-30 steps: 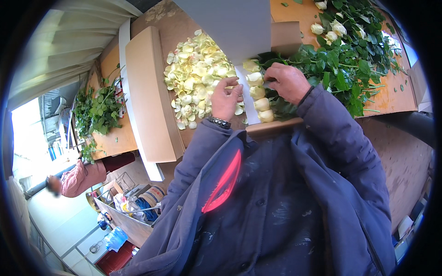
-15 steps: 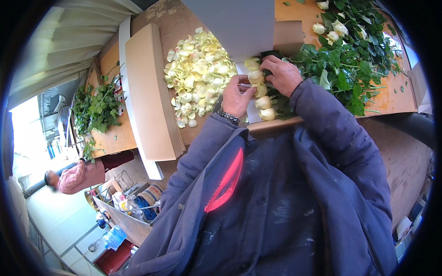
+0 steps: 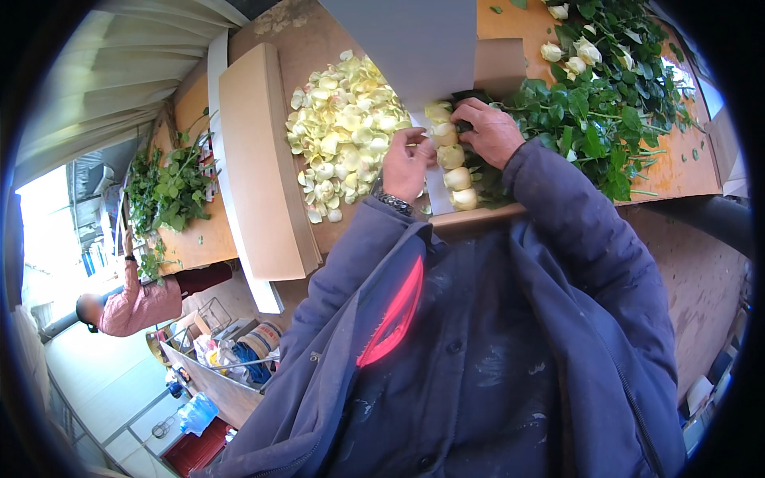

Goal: The person arranges white roses and hydrangea petals into a cardboard box lined with white paper. They place the flowers one by one, adjust their positions, and use a stapler to secure the box flaps. The person also gathers and sets aside a bunch of green stems.

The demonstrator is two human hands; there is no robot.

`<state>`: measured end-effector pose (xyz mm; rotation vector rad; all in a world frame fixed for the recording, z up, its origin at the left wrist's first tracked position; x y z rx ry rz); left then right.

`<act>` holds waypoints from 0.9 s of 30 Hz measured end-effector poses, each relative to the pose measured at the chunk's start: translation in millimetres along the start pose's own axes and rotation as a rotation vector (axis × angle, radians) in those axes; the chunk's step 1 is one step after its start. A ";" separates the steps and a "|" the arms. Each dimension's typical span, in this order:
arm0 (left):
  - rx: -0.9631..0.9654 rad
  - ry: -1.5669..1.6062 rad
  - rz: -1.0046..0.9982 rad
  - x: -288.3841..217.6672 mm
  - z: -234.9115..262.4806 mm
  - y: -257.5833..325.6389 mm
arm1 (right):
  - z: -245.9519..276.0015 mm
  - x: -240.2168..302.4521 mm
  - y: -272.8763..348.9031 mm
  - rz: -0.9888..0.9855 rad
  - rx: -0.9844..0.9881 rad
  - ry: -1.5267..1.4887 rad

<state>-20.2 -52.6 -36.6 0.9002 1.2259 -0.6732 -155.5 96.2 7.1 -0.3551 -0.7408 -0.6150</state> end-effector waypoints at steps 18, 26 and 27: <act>-0.007 -0.421 -0.234 -29.5 -15.2 6.0 | 3.8 4.4 -1.4 0.215 -0.007 0.421; -0.007 -0.395 -0.249 -21.6 -18.1 6.7 | 21.6 -3.1 -0.5 0.073 -0.005 0.051; -0.007 -0.391 -0.264 -22.3 -18.6 6.5 | 25.7 -4.1 0.1 0.029 0.024 -0.027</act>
Point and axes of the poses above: each hand's wrist, its own y-axis away from the middle knuckle, its own z-axis out of the back of the hand, x = y × z, the point moved 4 cm from there along -y, towards the middle knuckle, and after that the axes turned 1 degree about -x, right-handed, at the moved point
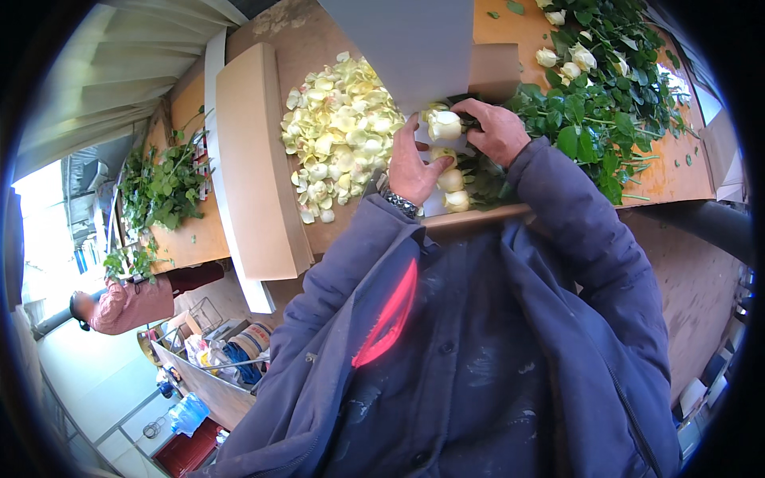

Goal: The person arranges white roses and hydrangea petals into a cardboard box lined with white paper. They place the flowers one by one, adjust their positions, and use a stapler to secure the box flaps. The person also gathers and sets aside a bunch of green stems.

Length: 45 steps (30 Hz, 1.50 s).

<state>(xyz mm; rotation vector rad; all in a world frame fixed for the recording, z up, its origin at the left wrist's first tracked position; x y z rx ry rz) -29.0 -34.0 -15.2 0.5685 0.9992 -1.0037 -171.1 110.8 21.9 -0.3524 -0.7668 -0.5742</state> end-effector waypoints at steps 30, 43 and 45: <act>0.085 -0.032 -0.157 -3.1 0.7 2.1 | -16.2 -6.4 -14.3 -0.041 -0.047 0.288; -0.023 0.208 0.140 18.2 34.6 4.8 | -19.7 0.0 -3.5 0.048 0.009 0.383; -0.022 0.222 0.147 21.5 34.6 4.0 | -20.4 -2.4 -3.2 0.069 0.016 0.398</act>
Point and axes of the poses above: each hand's wrist, its own y-axis away from the middle knuckle, its own z-axis out of the back of the hand, x = y × z, the point moved 4 cm from there along -y, towards the middle knuckle, and after that the axes turned 1 degree about -x, right-handed, at the moved point
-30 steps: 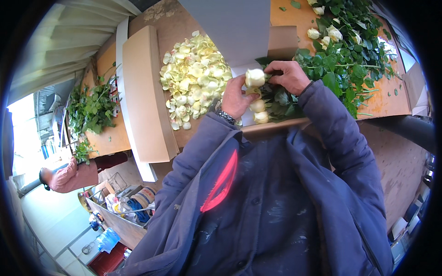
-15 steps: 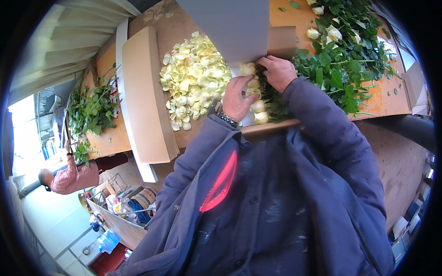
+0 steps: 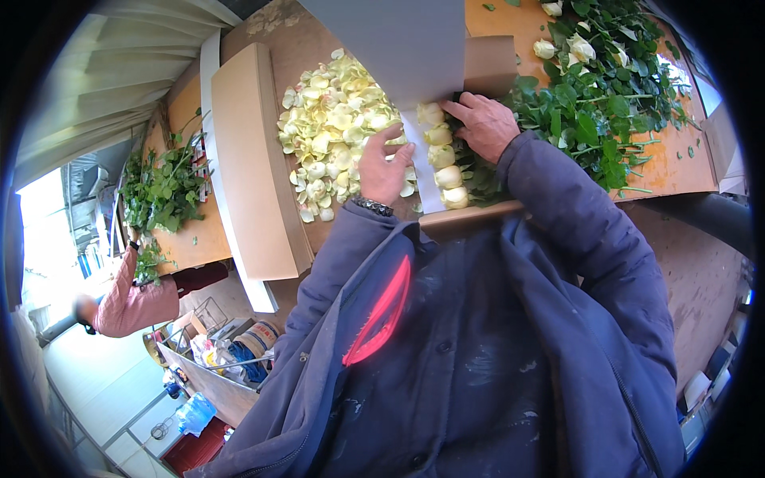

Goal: The person arranges white roses and hydrangea petals into a cardboard box lined with white paper. They place the flowers one by one, adjust their positions, and use a stapler to secure the box flaps. The person also gathers and sets aside a bunch of green stems.

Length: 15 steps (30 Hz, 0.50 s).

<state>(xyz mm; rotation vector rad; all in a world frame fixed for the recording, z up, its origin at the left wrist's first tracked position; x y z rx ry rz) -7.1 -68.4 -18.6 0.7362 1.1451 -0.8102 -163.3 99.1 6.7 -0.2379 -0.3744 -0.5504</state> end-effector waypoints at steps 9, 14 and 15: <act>-0.067 0.117 0.042 -3.1 8.3 -11.3 | -3.1 -4.3 0.5 0.011 -0.042 -0.027; -0.025 -0.075 0.107 2.5 -7.2 -34.5 | -1.8 -1.1 2.3 0.011 -0.051 -0.052; -0.018 -0.131 0.078 3.2 -11.4 -38.7 | -1.7 -0.5 2.7 0.006 -0.053 -0.051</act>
Point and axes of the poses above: each hand's wrist, its own y-axis away from the middle knuckle, its own z-axis out of the back of the hand, x = y × z, the point moved 4 cm from there along -y, towards the middle knuckle, and after that the axes turned 1 degree about -x, right-handed, at the moved point
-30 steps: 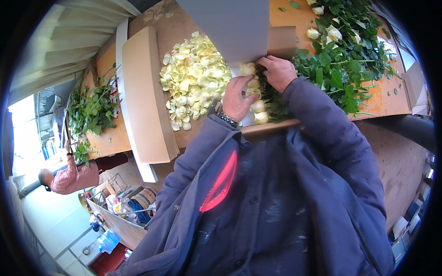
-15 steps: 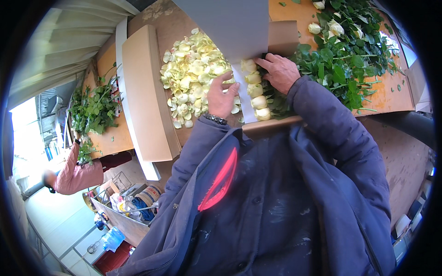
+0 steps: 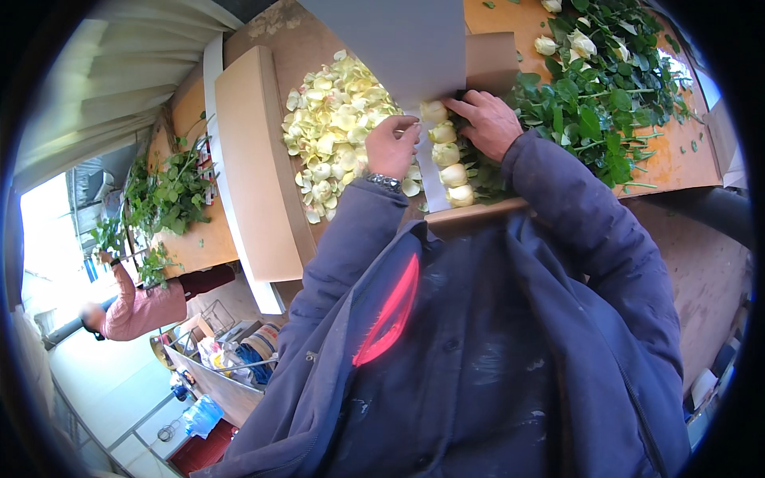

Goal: The person arranges white roses and hydrangea petals into a cardboard box lined with white paper. They place the flowers one by one, adjust their positions, and use a stapler to secure the box flaps. The person also gathers and sets aside a bunch of green stems.

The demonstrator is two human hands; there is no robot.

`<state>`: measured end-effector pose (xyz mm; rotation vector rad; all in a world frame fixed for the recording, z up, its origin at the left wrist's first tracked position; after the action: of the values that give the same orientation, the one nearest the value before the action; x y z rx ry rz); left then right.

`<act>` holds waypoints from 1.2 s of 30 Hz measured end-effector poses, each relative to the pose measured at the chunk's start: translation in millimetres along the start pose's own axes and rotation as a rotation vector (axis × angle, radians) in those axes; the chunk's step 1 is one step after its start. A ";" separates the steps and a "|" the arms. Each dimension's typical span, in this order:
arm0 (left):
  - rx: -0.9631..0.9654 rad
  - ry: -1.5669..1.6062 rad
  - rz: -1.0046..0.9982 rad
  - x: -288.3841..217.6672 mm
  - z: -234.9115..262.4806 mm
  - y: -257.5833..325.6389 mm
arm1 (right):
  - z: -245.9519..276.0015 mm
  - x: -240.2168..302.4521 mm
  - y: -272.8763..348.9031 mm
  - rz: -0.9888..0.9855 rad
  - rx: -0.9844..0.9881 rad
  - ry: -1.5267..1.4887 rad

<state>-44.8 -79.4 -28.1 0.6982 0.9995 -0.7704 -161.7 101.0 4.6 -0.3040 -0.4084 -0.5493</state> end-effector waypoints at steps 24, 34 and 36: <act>-0.065 -0.281 -0.307 -28.5 -14.1 6.0 | -5.8 -6.9 2.0 0.004 -0.062 -0.066; 0.022 -0.524 -0.565 -70.4 -29.6 10.2 | -8.6 -9.1 3.2 -0.001 -0.072 -0.080; -0.031 -0.479 -0.631 -76.0 -34.2 8.3 | -9.3 -10.5 2.7 0.002 -0.069 -0.077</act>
<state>-79.1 -29.4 29.7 0.1350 0.7824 -1.3916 -165.6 104.2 -8.8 -0.3923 -0.4642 -0.5519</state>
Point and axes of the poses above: each hand's wrist, its own y-axis away from the middle knuckle, its own z-axis out of the back of the hand, x = y × z, the point moved 4 cm from there along -y, towards the middle knuckle, and after that the axes turned 1 degree about -x, right-handed, at the moved point
